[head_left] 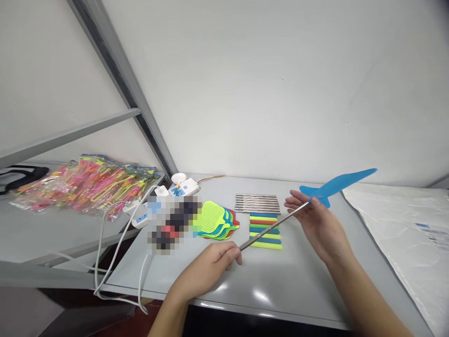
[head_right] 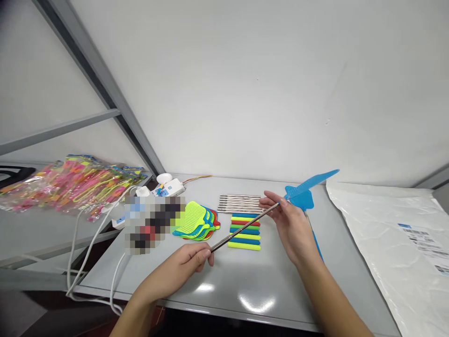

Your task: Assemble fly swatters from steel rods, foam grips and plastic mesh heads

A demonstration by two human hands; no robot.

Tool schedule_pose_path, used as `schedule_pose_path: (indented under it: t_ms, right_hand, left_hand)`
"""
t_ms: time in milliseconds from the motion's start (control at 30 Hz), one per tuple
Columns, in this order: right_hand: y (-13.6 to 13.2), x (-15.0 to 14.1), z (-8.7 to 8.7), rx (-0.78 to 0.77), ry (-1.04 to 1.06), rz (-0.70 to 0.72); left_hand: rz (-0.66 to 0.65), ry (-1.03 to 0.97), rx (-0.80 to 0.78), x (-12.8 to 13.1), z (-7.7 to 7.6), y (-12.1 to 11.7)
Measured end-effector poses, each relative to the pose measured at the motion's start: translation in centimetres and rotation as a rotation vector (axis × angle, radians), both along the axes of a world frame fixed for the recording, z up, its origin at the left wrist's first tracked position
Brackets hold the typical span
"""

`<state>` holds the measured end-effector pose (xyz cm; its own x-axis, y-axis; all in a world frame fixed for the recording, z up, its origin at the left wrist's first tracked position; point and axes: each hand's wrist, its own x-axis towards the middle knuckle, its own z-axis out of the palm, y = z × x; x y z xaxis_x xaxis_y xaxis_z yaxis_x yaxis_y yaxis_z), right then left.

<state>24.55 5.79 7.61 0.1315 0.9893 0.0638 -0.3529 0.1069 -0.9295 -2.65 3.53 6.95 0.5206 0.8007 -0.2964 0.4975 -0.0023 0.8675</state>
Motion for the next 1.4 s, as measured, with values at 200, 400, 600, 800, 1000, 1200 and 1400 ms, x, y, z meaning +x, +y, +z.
schedule_pose_path:
  t_ms: [200, 400, 600, 800, 1000, 1200, 1400]
  right_hand:
    - [-0.7, -2.9, 0.2, 0.021, -0.044, -0.006]
    - [-2.8, -4.0, -0.5, -0.071, -0.263, 0.306]
    - [0.1, 2.5, -0.1, 0.051, -0.177, 0.158]
    - [1.8, 2.1, 0.8, 0.056, -0.136, -0.035]
    - [0.8, 1.9, 0.3, 0.037, -0.137, -0.122]
    - [0.3, 4.5, 0.2, -0.03, -0.274, -0.054]
    - [-1.8, 9.8, -1.7, -0.131, -0.839, -0.342]
  left_hand:
    - [0.001, -0.065, -0.067, 1.4, -0.5, 0.0]
    - [0.04, -0.281, -0.256, 2.8, -0.7, -0.4]
    - [-0.009, -0.424, -0.495, 2.1, -1.0, -0.4]
    - [0.043, -0.493, -0.54, 3.8, -1.8, -0.4]
    - [0.064, -0.467, -0.521, 4.4, -1.3, -0.2]
    - [0.047, -0.575, -0.561, 8.2, -2.0, -0.6]
    - [0.2, -0.406, -0.265, 16.9, -2.6, 1.4]
